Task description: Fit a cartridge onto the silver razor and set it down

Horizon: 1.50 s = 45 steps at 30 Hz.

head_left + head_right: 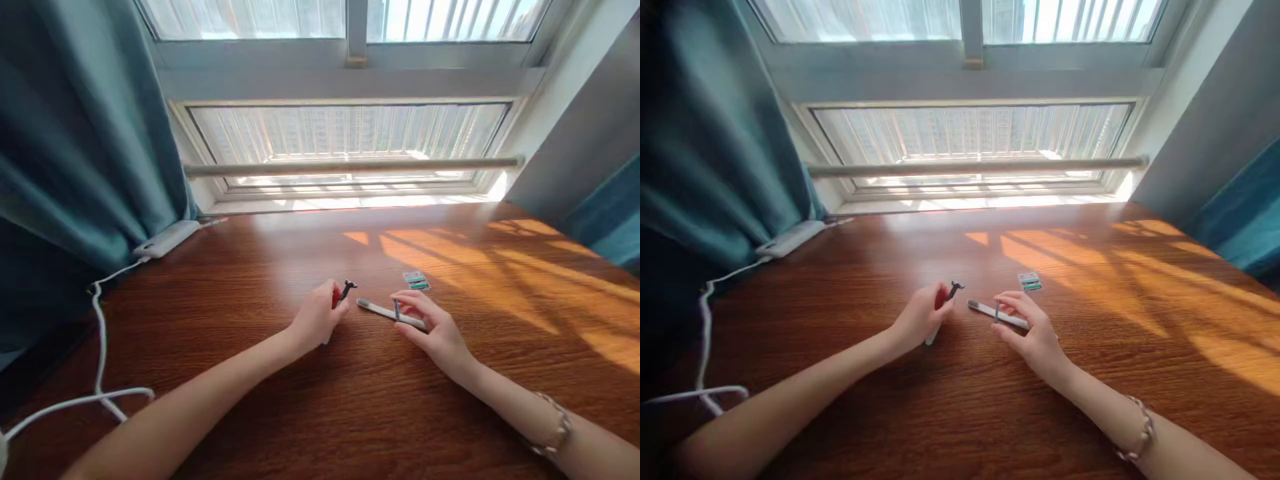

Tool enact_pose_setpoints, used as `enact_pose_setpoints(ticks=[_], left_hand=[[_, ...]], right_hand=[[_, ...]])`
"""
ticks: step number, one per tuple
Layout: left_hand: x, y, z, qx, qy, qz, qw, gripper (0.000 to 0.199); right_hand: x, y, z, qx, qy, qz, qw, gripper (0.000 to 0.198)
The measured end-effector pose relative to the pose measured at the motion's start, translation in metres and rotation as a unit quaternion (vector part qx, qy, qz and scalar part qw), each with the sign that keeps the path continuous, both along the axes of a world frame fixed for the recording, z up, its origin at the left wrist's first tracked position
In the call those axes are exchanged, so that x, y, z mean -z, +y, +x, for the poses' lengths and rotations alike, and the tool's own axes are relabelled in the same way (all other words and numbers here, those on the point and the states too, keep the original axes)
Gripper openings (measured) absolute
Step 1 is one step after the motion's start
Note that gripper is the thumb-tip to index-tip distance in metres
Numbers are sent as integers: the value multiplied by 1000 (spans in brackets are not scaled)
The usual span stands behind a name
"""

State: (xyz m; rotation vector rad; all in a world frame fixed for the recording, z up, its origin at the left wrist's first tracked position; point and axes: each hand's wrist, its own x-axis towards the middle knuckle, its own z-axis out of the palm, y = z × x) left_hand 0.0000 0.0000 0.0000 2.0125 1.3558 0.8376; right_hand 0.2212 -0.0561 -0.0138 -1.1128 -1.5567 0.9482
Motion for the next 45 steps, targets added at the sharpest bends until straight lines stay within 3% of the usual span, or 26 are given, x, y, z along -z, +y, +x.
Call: enact_pose_setpoints(ticks=[3,6,13,15,18,22,29,41,45], left_hand=[[-8,-16,5,46,-120,-85,988,18],[-18,-29,9,97,-245,-175,949,20],[-42,-42,9,137,-409,-194,881,18],[-46,-44,9,128,-448,-229,854,17],[-48,-45,10,119,-467,-288,827,16],[-41,-43,11,106,-440,-330,829,18],[-32,-42,11,104,-411,-346,837,20],[-28,-42,12,109,-440,-381,806,22],[-27,-40,14,100,-451,-352,814,25]], right_hand=[[-6,3,0,-13,42,-25,999,33],[-19,9,-7,-35,115,-59,991,31],[-52,23,-42,-123,290,-124,941,31],[-50,23,-48,-141,280,-117,942,31],[-39,22,-47,-148,204,-68,965,33],[-28,20,-41,-135,102,6,986,38],[-35,16,-45,-116,-16,70,991,41],[-35,14,-44,-96,-66,137,984,40],[-31,17,-42,-74,-9,80,994,36]])
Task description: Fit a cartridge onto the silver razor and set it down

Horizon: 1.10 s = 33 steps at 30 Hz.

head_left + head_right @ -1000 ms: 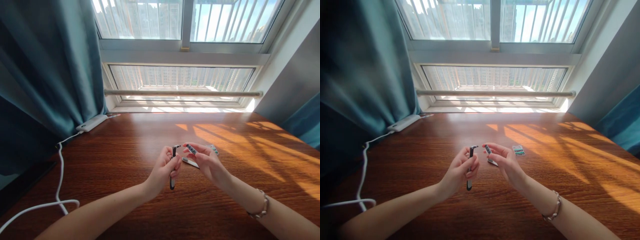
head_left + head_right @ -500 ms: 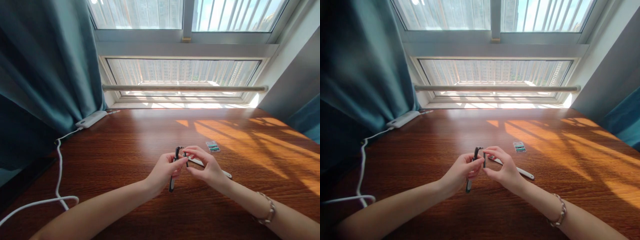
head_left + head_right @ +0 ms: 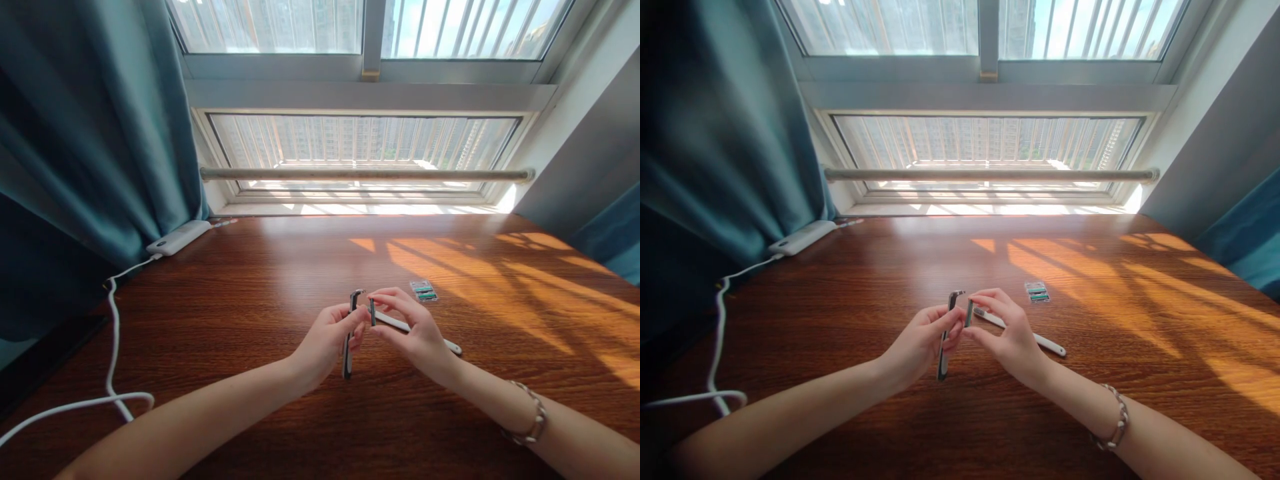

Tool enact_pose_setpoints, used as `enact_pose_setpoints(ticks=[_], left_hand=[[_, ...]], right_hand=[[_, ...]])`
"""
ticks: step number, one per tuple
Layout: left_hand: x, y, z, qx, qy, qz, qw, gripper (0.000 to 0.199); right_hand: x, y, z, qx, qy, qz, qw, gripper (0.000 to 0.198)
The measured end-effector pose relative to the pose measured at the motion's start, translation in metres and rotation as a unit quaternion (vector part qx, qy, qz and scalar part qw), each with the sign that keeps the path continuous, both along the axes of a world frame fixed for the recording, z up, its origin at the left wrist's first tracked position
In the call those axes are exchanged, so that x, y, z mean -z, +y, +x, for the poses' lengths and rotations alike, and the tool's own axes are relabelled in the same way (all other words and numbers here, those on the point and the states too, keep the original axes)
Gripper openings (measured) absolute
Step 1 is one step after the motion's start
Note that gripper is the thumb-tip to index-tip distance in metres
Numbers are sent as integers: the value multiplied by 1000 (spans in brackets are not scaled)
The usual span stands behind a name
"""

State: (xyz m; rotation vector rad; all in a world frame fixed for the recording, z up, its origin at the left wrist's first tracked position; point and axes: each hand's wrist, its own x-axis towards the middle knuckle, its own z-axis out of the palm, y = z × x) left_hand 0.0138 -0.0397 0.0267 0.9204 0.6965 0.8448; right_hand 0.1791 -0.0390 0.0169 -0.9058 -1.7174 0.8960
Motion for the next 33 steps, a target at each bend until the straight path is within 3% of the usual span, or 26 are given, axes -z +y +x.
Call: enact_pose_setpoints(ticks=[3,6,9,14,20,27,33], left_hand=[[-2,1,0,-30,23,38,999,28],[-5,-1,-1,-10,66,69,995,28],[-8,-4,-2,33,98,87,991,27],[-9,-8,-2,64,99,108,987,24],[-8,-8,-2,75,72,78,992,23],[-7,-9,-1,71,61,65,993,25],[-11,-10,-1,90,74,46,992,47]], right_hand=[[5,4,1,-27,119,-129,984,35],[8,8,0,-90,245,-243,934,34],[8,9,0,-132,306,-289,897,35],[3,7,-2,-190,347,-321,861,38],[2,5,-2,-207,351,-330,852,42],[1,4,-2,-195,326,-330,865,46],[5,3,-2,-207,315,-327,867,49]])
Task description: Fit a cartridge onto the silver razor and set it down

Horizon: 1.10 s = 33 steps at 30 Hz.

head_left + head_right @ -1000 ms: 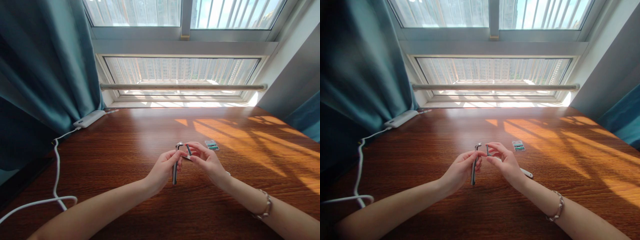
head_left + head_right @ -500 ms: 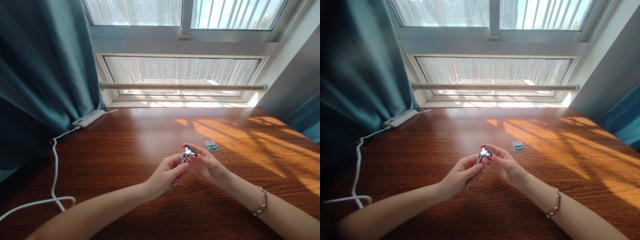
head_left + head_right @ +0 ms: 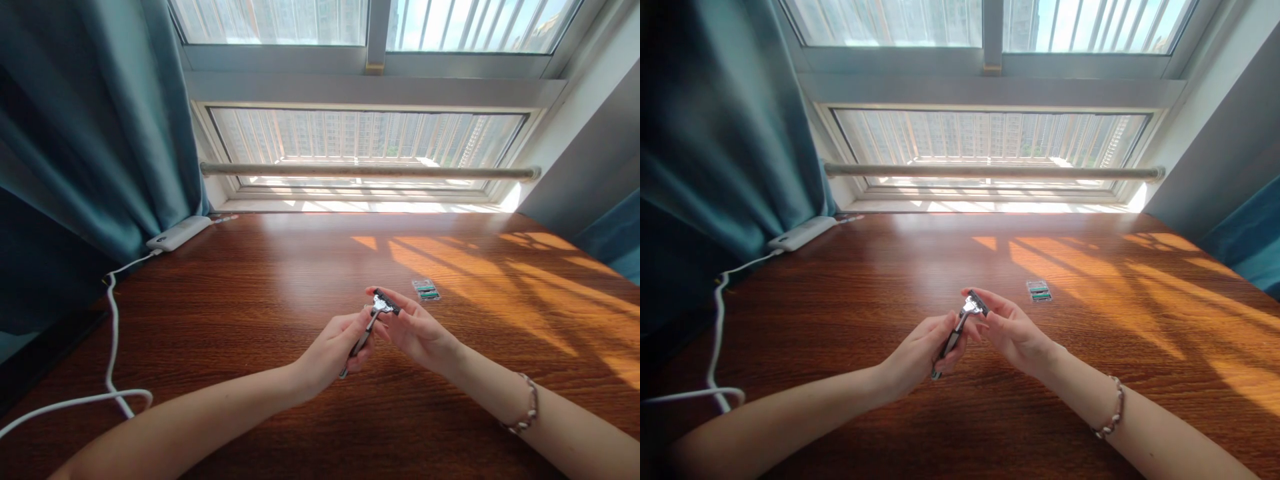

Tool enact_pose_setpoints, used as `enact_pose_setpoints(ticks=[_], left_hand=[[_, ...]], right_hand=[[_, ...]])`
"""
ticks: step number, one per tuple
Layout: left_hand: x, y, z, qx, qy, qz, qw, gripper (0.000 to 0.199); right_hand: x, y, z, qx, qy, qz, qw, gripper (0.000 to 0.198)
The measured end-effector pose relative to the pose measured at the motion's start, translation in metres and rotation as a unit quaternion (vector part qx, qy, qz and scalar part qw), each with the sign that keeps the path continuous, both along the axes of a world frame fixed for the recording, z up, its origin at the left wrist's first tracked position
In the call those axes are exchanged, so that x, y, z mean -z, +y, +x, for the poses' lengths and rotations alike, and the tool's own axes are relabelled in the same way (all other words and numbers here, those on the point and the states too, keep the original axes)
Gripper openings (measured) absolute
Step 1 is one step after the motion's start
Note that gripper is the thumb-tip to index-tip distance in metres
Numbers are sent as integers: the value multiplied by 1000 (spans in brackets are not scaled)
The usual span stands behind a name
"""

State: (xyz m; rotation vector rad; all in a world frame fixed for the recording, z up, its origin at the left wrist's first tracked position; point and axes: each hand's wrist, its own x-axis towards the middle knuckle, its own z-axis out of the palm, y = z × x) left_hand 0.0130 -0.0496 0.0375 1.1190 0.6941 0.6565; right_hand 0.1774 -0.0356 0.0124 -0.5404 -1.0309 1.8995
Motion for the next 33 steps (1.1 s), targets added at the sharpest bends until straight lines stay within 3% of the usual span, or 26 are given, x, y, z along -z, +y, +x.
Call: enact_pose_setpoints(ticks=[13,33], left_hand=[[-4,-8,2,49,-20,-59,997,44],[0,-10,2,53,-42,-89,994,41]], right_hand=[[-2,-3,3,-12,3,-21,1000,50],[3,-2,4,-19,-5,4,1000,46]])
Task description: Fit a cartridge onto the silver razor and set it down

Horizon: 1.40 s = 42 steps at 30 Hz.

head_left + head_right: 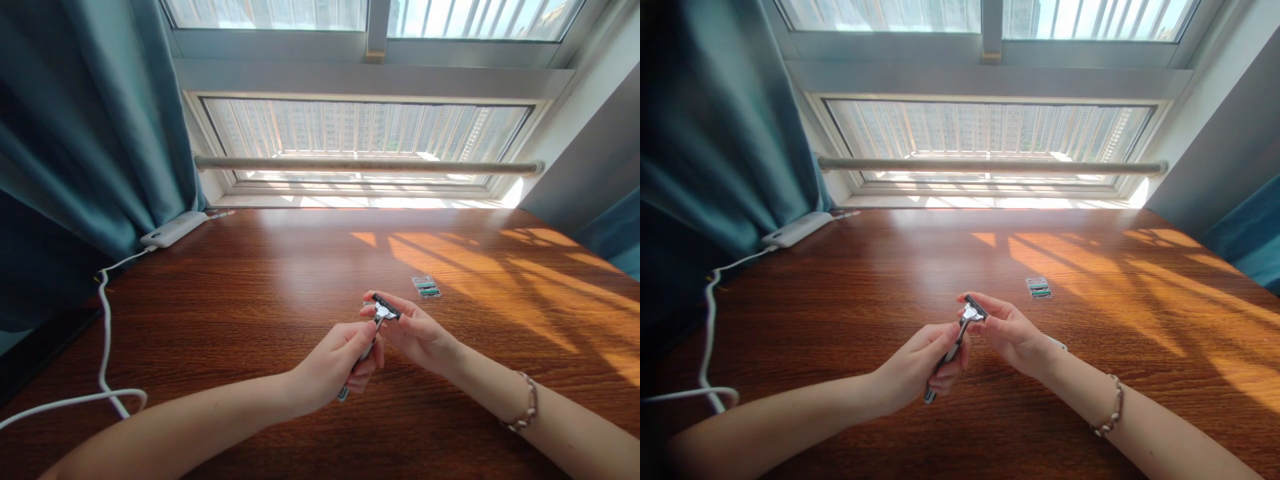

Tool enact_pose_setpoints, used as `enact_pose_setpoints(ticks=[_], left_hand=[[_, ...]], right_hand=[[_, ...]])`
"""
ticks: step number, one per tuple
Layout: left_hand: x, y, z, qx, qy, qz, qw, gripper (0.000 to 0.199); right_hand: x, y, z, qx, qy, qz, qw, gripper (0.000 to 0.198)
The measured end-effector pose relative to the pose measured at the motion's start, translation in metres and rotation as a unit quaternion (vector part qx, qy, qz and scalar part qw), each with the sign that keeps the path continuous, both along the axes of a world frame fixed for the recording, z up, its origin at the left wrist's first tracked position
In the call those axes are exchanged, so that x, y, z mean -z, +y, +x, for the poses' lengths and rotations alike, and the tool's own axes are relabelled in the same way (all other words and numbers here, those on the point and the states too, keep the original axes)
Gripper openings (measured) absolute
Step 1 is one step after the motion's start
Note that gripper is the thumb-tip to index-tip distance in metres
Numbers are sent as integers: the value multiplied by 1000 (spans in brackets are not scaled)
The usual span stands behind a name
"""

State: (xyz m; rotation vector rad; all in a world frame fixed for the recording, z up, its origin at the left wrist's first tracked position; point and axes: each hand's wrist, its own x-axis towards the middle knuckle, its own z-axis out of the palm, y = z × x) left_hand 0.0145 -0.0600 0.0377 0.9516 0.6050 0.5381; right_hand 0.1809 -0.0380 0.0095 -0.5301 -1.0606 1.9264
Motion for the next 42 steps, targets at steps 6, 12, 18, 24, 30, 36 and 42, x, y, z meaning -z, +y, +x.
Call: enact_pose_setpoints(ticks=[6,12,18,24,30,36,42], left_hand=[[-2,0,-1,10,9,-5,1000,42],[-2,0,-2,22,-4,-2,1000,40],[-2,-1,-1,23,-4,5,1000,39],[-1,-4,-1,11,13,47,999,40],[3,-3,1,-21,4,83,996,38],[5,-3,0,-21,-10,70,997,40],[3,-6,-1,-14,5,107,994,41]], right_hand=[[0,1,0,5,-10,21,1000,45],[3,1,1,4,-5,32,999,45],[0,2,5,-16,-22,52,998,50],[-5,1,7,-22,-32,70,997,51],[-6,-1,2,-33,48,36,998,50],[-6,-1,0,-35,73,15,997,50],[-6,-4,0,-50,65,1,997,50]])
